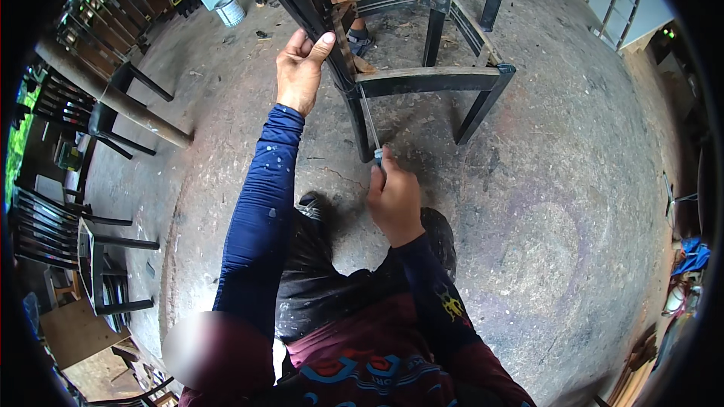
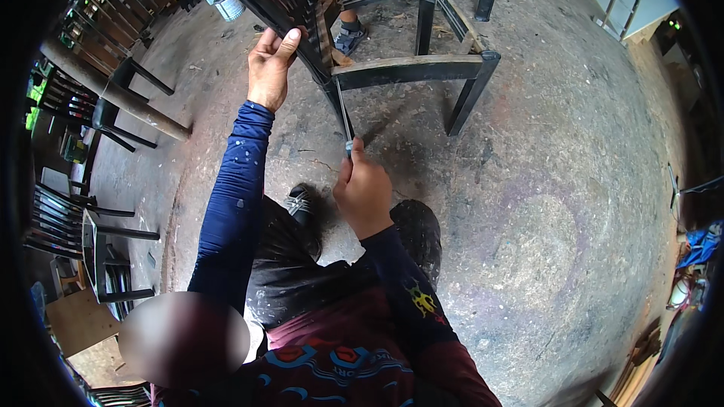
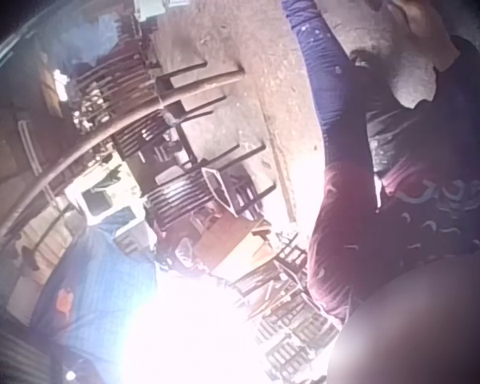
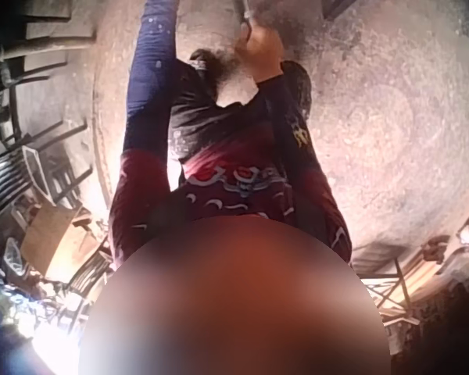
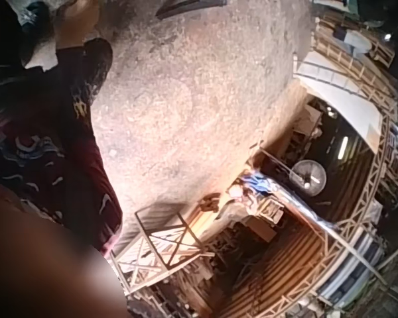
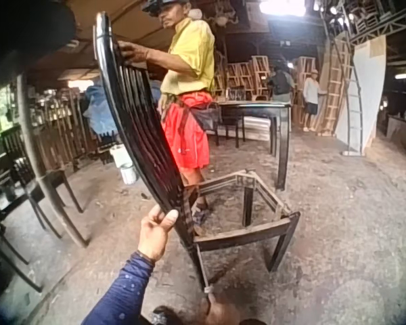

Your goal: Repairing a wooden chair frame using a screwdriver to adjust components.

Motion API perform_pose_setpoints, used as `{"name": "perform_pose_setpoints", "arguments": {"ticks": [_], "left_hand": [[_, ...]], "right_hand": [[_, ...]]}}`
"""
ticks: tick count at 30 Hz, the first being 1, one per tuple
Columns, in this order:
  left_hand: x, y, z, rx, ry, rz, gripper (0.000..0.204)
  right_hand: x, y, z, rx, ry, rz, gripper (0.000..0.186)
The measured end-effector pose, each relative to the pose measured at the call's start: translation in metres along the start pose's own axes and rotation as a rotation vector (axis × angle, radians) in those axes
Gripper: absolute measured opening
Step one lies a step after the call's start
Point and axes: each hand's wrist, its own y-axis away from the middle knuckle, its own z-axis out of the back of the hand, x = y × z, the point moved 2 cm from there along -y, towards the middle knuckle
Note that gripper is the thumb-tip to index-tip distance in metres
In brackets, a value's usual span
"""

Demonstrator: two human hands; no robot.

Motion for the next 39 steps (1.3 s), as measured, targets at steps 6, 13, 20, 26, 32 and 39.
{"name": "perform_pose_setpoints", "arguments": {"ticks": [6,13,20,26,32,39], "left_hand": [[-0.005,0.004,-0.005,-0.002,0.034,0.013,0.031],[-0.009,0.007,-0.008,0.016,0.100,-0.005,0.031],[-0.005,0.003,-0.004,0.014,0.041,0.024,0.027],[-0.007,0.003,-0.003,-0.002,0.059,-0.016,0.026],[-0.005,0.003,-0.005,0.016,0.062,-0.040,0.031],[-0.002,-0.006,0.002,0.072,0.072,0.028,0.031]], "right_hand": [[0.000,-0.002,0.009,0.217,-0.363,-0.398,0.043],[-0.005,0.000,0.004,0.074,-0.858,-0.795,0.044],[0.003,0.005,-0.010,0.207,0.643,0.128,0.044],[-0.001,0.002,-0.007,0.004,-0.914,-0.763,0.043],[0.015,-0.006,-0.013,0.213,0.650,0.027,0.057],[0.001,0.002,0.014,-0.035,-1.113,-0.833,0.030]]}}
